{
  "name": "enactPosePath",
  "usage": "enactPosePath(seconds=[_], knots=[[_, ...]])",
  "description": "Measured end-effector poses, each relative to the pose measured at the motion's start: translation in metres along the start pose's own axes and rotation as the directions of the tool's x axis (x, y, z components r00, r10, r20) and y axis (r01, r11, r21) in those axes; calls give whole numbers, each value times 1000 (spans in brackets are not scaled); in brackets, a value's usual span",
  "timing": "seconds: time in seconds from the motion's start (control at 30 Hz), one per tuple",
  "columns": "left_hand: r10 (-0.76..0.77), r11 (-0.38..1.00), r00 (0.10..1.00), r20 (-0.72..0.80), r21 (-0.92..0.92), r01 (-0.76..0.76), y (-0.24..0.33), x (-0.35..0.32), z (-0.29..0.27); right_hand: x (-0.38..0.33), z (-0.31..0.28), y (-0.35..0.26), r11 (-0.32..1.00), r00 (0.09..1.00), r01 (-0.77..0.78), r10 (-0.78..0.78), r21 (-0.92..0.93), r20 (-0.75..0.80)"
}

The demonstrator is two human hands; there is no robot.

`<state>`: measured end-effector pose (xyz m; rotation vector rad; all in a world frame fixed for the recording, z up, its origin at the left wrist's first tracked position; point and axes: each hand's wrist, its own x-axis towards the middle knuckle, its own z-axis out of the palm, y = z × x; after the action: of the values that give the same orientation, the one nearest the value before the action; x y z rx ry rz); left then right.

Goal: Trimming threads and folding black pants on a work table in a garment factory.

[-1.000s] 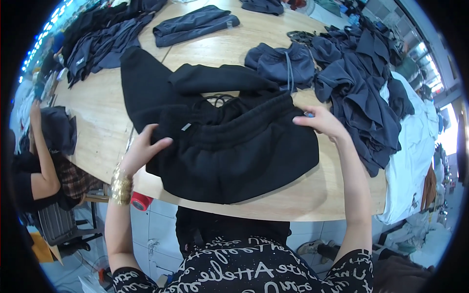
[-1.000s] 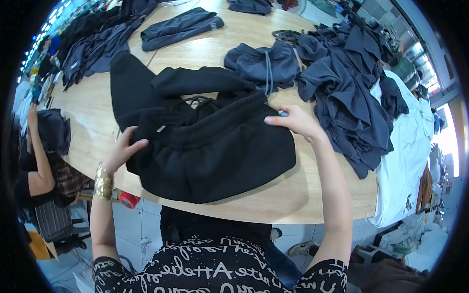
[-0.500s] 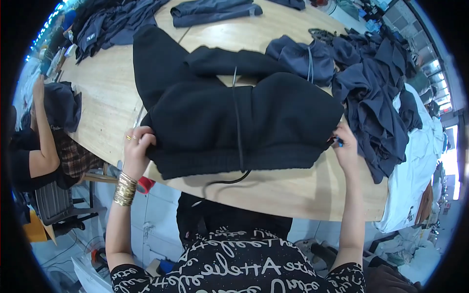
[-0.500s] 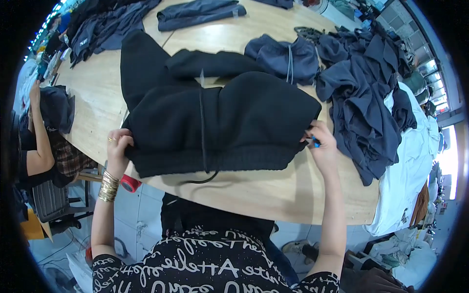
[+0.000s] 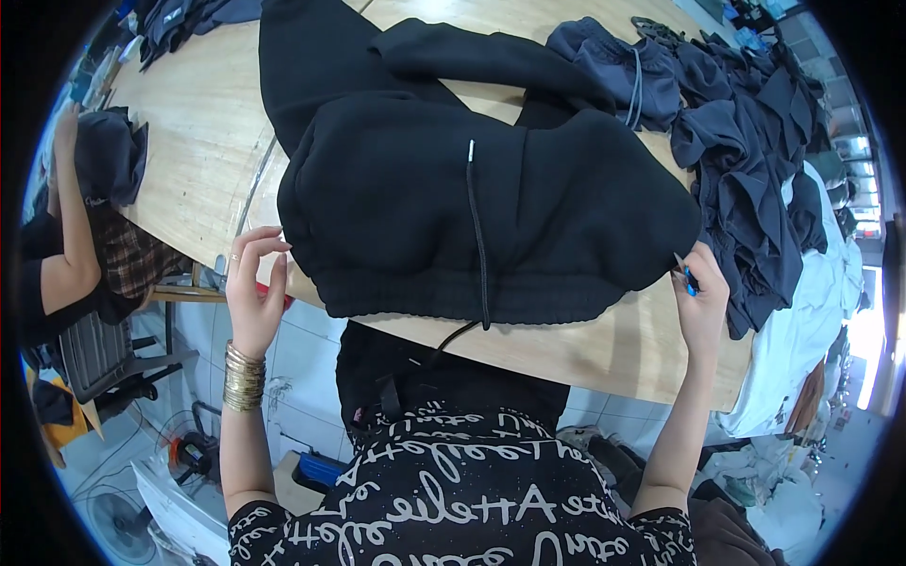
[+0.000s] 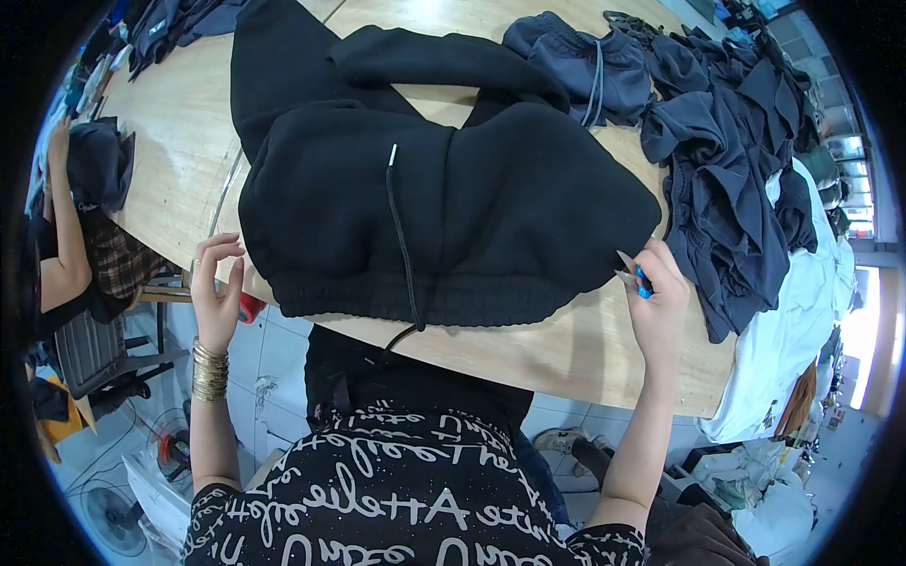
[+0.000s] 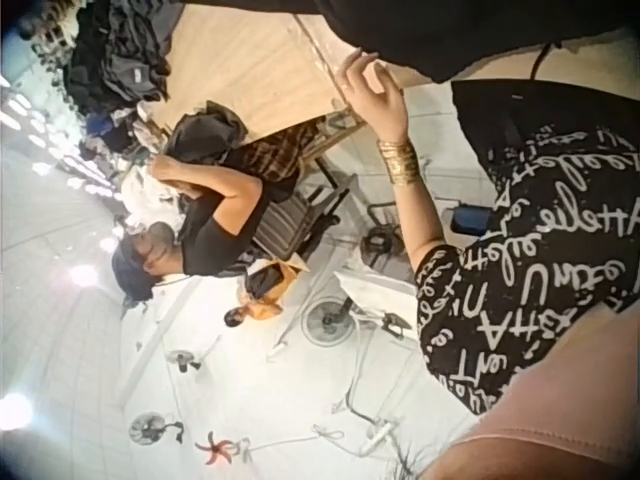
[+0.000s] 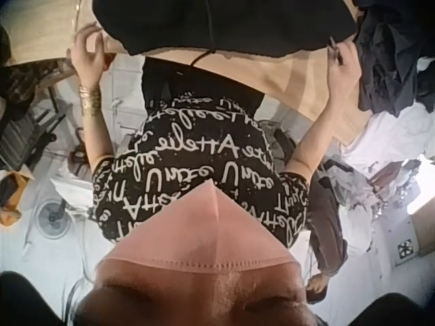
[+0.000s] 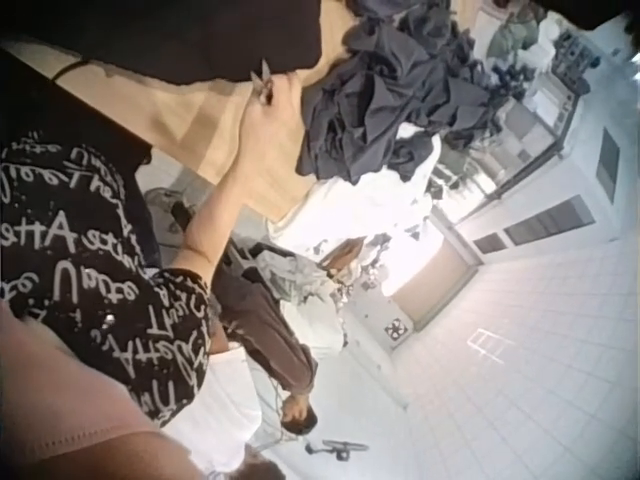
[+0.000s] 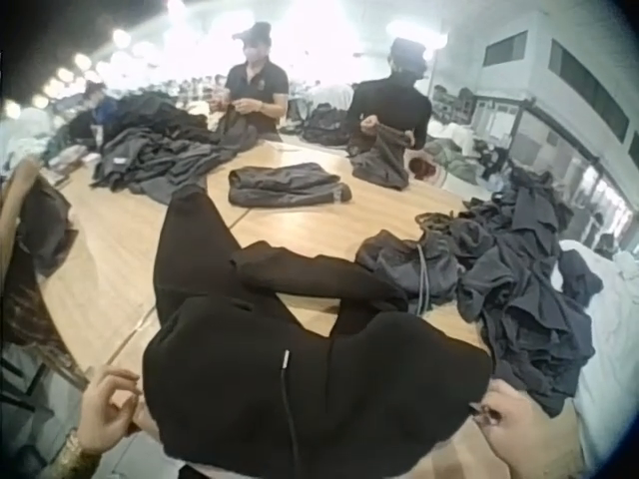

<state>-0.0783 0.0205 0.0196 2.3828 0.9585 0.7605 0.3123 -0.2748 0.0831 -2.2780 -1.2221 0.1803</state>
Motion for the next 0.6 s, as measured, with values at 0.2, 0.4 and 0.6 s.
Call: enactPosePath(seconds=[0.2, 0.4, 0.6], knots=[[-221, 950, 971, -87, -243, 194, -20, 2, 2, 3, -15, -7, 981, 976, -141, 160, 133, -148], [-603, 475, 706, 372, -543, 692, -25, 4, 11, 4, -2, 6, 612, 858, -405, 511, 679, 51], [-425, 390, 686, 591, -564, 727, 2, 2, 24, 11, 11, 10, 537, 794, -381, 608, 752, -32]])
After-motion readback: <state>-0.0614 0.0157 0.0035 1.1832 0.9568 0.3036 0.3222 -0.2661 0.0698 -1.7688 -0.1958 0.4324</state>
